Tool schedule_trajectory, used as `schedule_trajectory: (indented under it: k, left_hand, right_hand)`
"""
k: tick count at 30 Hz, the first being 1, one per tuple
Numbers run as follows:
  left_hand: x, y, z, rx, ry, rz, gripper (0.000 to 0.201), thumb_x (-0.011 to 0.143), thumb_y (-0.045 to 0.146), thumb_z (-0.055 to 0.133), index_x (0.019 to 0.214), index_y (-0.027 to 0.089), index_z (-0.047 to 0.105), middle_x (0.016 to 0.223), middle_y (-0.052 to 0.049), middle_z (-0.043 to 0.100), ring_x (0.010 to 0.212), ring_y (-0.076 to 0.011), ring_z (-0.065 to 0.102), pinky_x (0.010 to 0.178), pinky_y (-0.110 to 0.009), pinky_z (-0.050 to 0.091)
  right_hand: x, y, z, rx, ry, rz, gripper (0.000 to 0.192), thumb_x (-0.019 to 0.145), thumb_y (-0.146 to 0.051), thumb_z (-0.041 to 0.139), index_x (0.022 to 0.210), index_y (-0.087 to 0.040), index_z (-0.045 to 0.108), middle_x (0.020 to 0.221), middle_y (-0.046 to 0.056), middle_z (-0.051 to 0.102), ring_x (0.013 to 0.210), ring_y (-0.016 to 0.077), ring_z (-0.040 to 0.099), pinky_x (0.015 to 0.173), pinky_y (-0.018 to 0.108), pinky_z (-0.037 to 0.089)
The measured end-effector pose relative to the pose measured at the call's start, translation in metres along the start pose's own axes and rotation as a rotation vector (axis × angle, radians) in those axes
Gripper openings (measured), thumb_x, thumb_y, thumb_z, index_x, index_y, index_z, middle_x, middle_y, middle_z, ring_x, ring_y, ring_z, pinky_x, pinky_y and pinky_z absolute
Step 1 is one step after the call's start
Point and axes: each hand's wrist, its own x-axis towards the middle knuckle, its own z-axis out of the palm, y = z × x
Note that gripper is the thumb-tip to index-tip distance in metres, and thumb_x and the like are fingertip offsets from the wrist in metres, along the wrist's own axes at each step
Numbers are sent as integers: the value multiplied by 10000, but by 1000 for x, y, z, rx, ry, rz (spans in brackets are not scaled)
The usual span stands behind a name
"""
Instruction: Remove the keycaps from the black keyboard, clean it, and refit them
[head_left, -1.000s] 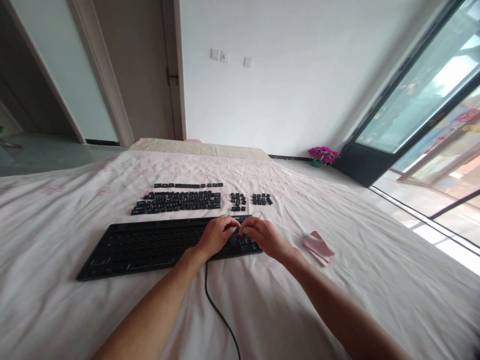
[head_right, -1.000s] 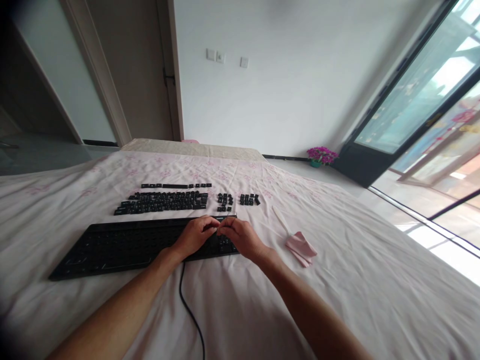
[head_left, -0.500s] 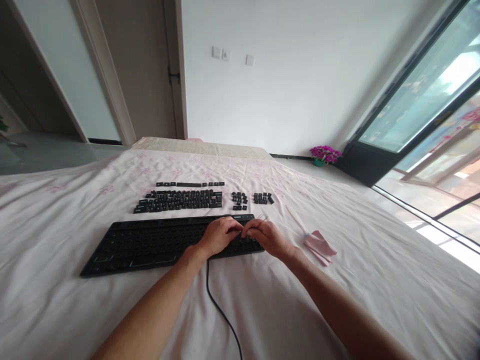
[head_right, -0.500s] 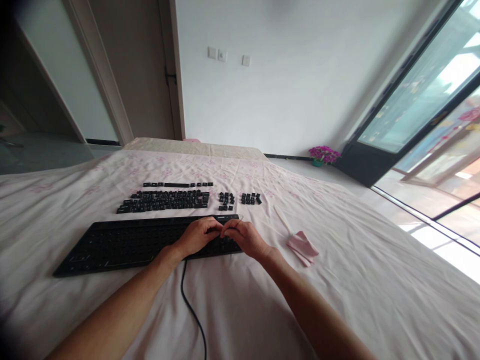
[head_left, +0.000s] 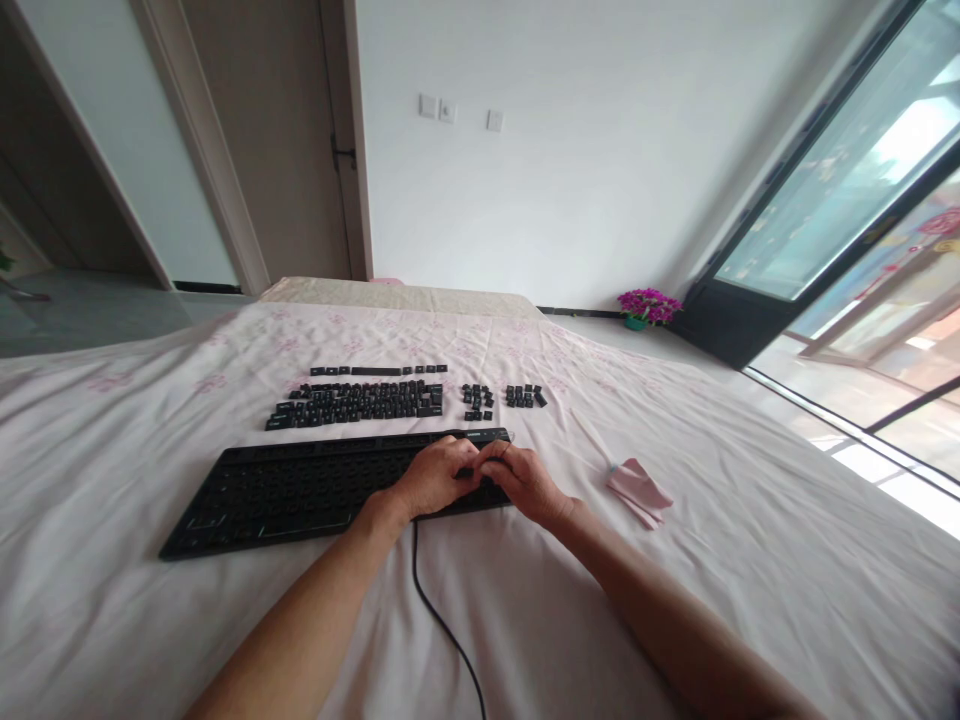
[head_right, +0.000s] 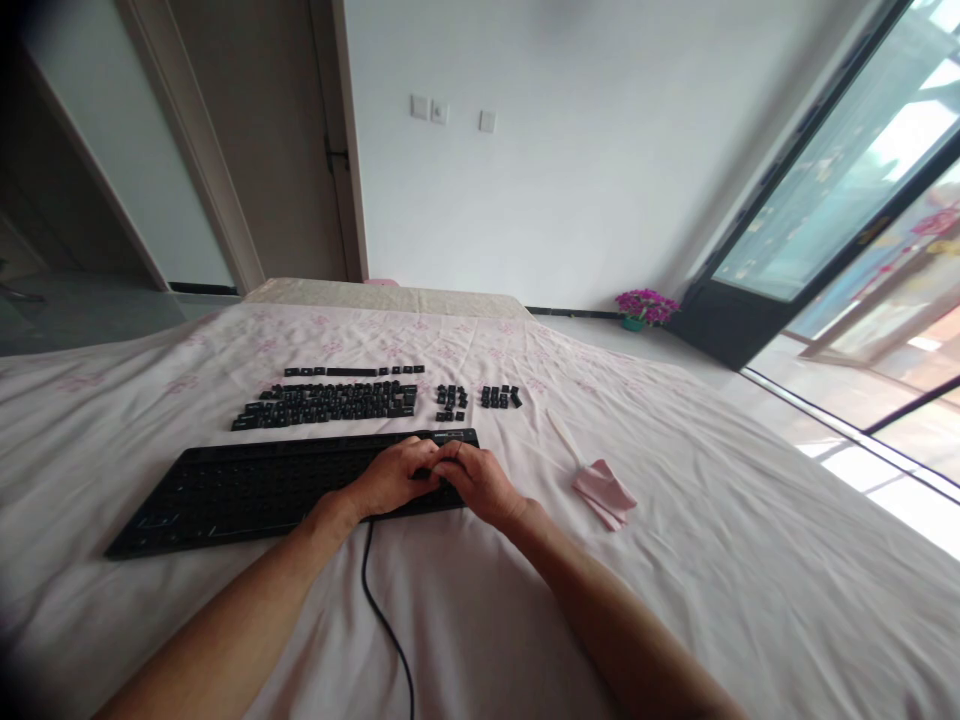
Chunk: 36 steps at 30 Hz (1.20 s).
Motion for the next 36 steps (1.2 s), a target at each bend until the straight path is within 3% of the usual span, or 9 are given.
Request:
schedule_trajectory:
  k: [7,15,21,24,29,32,36]
  left_hand:
    - [1,3,3,-39,36,-16,101,809,310,662,733,247,685,796,11,645,816,-165,523,722,-269,386]
    - [3,7,4,-236,59,10,172,886,313,562,786,205,651,834,14,619,816,-134,571,746,-239,414]
    - [4,6,2,-272,101,-47,62,806,213,623,851,191,659,843,6,646,812,-147,591,724,-244,439]
    - [5,5,4,-352,141,-115,269,755,141,619,1014,207,651,983,-13,671,807,-139,624,718,-241,474]
    - [8,-2,11,-571,284,-255,507,732,123,634,1223,211,546,1160,-72,616,804,-131,676,754,-270,534]
    - [7,-5,13,-682,322,-264,539,735,152,662,1250,204,512,1169,-91,599,813,-142,688,772,-298,559]
    - [6,-6,13,-726,314,-248,564,734,134,661,1265,211,486,1192,-94,584,838,-148,692,784,-308,571]
  right_hand:
    - [-7,10,14,75,144,-53,249,954,-349,433,816,-199,576,699,7,601,650,132,559,673,264,472]
    - [-9,9,19,132,367,-48,252,963,-349,418,835,-195,572,694,11,580,615,135,526,614,274,452]
    - [-7,5,12,-122,266,-195,256,963,-276,393,872,-219,626,827,52,660,785,184,581,775,338,467]
    - [-5,-2,2,-306,235,-242,215,951,-241,414,952,-237,629,869,61,668,857,209,574,830,365,451]
    - [3,-4,-9,-407,202,-74,242,976,-249,377,1022,-210,611,914,75,649,866,200,585,800,333,454]
    - [7,5,-6,-400,126,20,179,945,-301,483,982,-219,638,908,50,654,804,176,611,729,286,454]
    - [7,14,0,-404,103,39,111,859,-315,620,872,-219,674,832,32,674,740,176,618,678,273,441]
